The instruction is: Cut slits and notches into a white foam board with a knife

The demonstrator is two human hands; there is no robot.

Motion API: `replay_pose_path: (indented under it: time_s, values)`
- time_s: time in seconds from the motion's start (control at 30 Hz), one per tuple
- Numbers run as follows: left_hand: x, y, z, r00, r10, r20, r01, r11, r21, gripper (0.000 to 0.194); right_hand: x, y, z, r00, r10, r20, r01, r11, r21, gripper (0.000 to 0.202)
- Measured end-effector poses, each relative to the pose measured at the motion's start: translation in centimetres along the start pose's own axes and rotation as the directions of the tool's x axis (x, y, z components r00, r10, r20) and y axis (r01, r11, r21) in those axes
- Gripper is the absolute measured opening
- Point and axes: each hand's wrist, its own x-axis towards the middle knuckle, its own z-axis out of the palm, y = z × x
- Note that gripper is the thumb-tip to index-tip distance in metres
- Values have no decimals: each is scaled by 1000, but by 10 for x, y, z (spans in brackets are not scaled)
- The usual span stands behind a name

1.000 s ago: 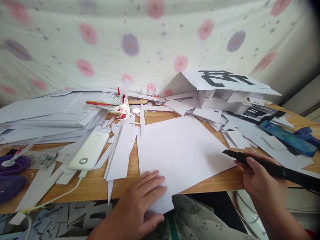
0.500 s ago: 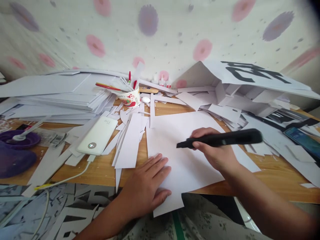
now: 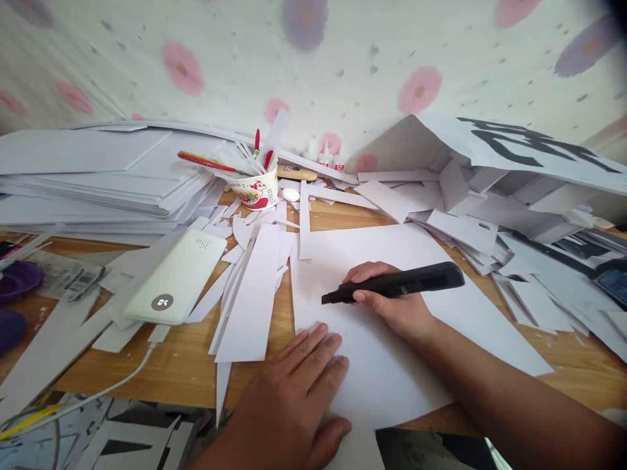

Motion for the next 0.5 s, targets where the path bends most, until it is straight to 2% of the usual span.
replay_pose_path:
  time_s: [0.27, 0.5]
  values:
    - [2, 0, 0, 1000, -20, 2, 20, 999, -43, 44, 3, -2, 2, 995, 2, 98, 0, 1000, -27, 21]
    - [4, 1, -4, 1000, -8, 10, 8, 999, -45, 45, 1, 0, 2, 991, 26, 132, -24, 999, -22, 20]
